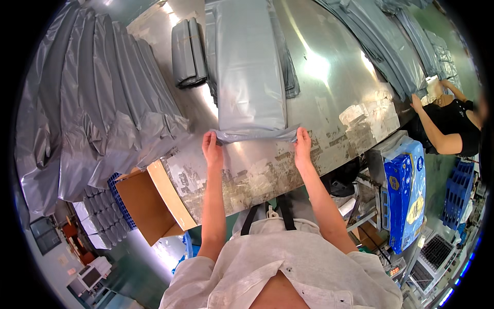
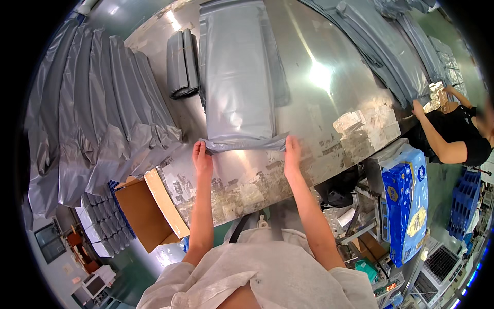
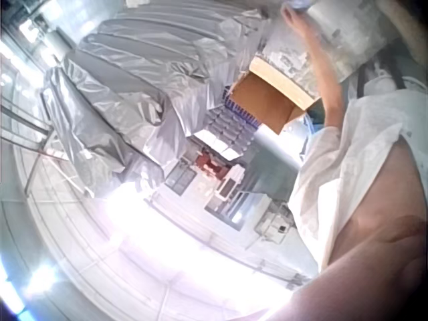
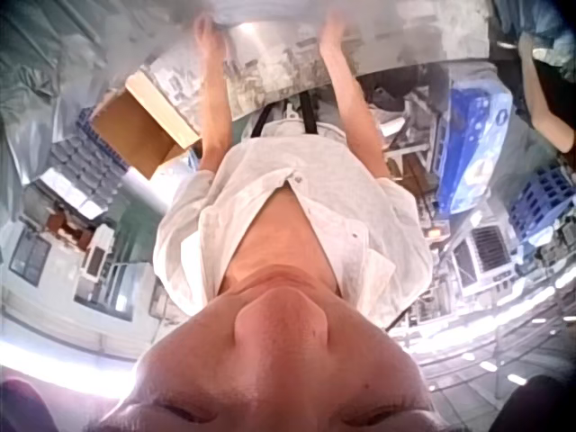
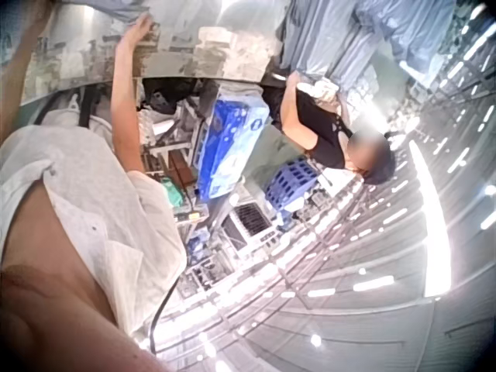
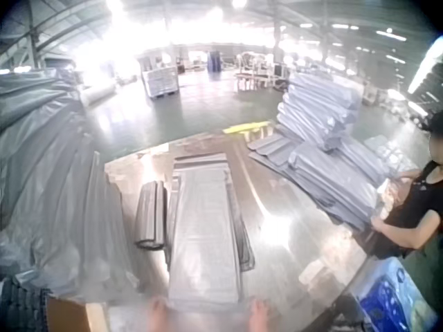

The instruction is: The person places packages of tissue paper into gray plastic bags on a metal table. They fold the top of each bag to seal it and then move the sealed package aside. The person repeats this process with multiple packages throughout the clip.

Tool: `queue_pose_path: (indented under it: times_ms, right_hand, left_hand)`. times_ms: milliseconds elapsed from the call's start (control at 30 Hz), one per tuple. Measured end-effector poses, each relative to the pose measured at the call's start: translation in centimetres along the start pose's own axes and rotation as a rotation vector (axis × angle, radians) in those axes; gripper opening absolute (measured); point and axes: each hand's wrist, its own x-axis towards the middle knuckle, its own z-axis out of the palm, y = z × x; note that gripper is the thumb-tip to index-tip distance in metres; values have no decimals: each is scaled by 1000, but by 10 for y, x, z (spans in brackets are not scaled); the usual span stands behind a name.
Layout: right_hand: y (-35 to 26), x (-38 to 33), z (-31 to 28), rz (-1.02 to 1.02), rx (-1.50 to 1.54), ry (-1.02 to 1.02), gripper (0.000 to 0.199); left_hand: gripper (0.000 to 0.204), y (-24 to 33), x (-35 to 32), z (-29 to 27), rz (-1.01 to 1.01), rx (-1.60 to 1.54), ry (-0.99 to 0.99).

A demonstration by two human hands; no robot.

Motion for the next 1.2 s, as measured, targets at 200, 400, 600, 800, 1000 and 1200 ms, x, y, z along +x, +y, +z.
queue_pose_path:
  times_ms: [200, 400, 600, 800, 1000, 1200]
  right_hand:
    - [-1, -4, 55, -158, -477, 101, 32]
    - [-6, 1, 46, -288, -758, 142, 22]
    - [-36, -37, 86, -772, -1035, 126, 63]
    - [-32, -18, 82, -549, -768, 10, 75]
    - [-2, 16, 82, -6, 40, -264, 78]
    - [-55, 20, 77, 209, 127, -495, 76]
  left_hand:
    - [16, -25, 10, 5, 0, 93, 54]
    - [38, -1, 16, 23, 164, 887, 208]
    - [56, 35, -46, 112, 706, 1474, -129]
    - [65, 22, -6, 97, 599, 1571, 14]
    - [74, -1, 31, 26, -336, 174, 3]
    - [91, 29, 54, 50, -513, 183, -295]
